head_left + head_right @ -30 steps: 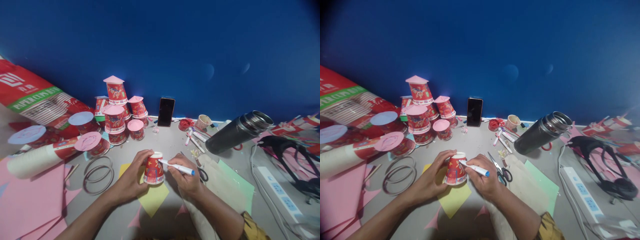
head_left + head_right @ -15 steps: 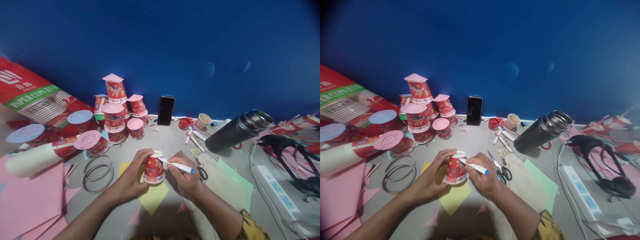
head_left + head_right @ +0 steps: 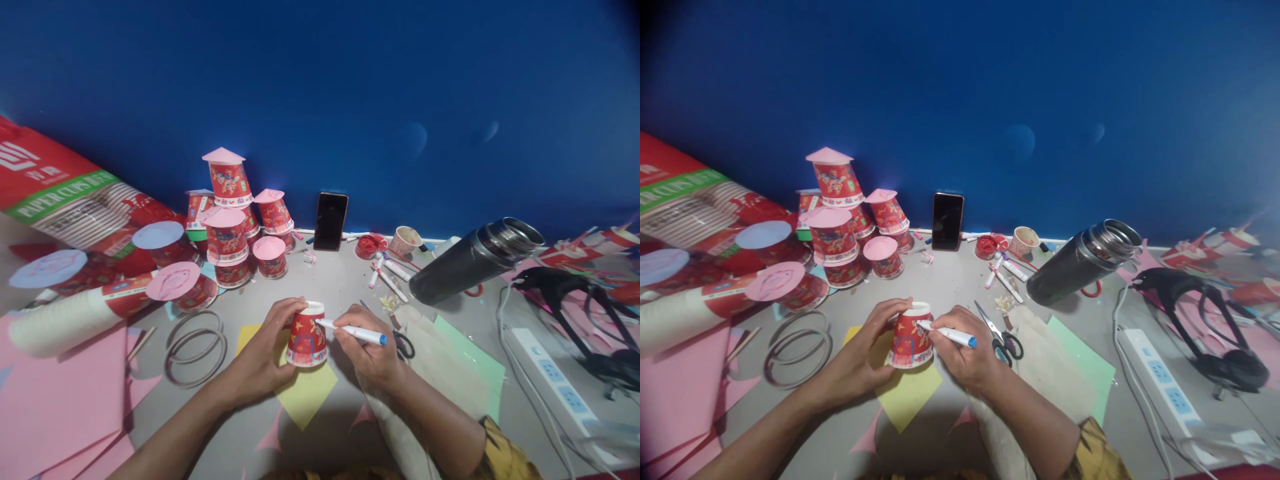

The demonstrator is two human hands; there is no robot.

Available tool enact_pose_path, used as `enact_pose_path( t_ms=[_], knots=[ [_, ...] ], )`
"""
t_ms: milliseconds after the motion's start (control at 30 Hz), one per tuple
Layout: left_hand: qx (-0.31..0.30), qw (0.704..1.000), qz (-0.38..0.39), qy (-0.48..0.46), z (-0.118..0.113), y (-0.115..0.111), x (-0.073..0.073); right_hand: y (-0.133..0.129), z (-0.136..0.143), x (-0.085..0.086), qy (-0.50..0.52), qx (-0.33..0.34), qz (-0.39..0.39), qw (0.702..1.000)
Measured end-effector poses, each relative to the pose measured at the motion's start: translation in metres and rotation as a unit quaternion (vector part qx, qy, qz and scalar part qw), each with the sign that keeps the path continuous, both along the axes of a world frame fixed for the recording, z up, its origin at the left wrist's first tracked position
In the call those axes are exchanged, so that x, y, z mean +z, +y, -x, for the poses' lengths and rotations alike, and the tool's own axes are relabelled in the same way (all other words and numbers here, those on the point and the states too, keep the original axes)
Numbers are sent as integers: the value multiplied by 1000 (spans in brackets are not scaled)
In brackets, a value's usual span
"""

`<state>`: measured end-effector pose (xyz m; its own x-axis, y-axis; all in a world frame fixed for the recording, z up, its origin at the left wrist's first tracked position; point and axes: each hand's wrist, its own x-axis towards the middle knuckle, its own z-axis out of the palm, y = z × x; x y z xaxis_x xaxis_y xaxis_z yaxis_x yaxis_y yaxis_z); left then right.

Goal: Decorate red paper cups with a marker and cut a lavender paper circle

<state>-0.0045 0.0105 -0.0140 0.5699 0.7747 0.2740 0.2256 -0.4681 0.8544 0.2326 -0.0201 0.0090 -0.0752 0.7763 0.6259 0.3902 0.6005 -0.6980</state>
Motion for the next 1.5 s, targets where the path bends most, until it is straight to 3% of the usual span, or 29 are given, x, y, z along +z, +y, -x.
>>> enact_pose_path(
  t_ms=[1500],
  knots=[
    [3,1000,-18,6,0,2,-1,-1,2,3,-17,19,-43,999]
  ],
)
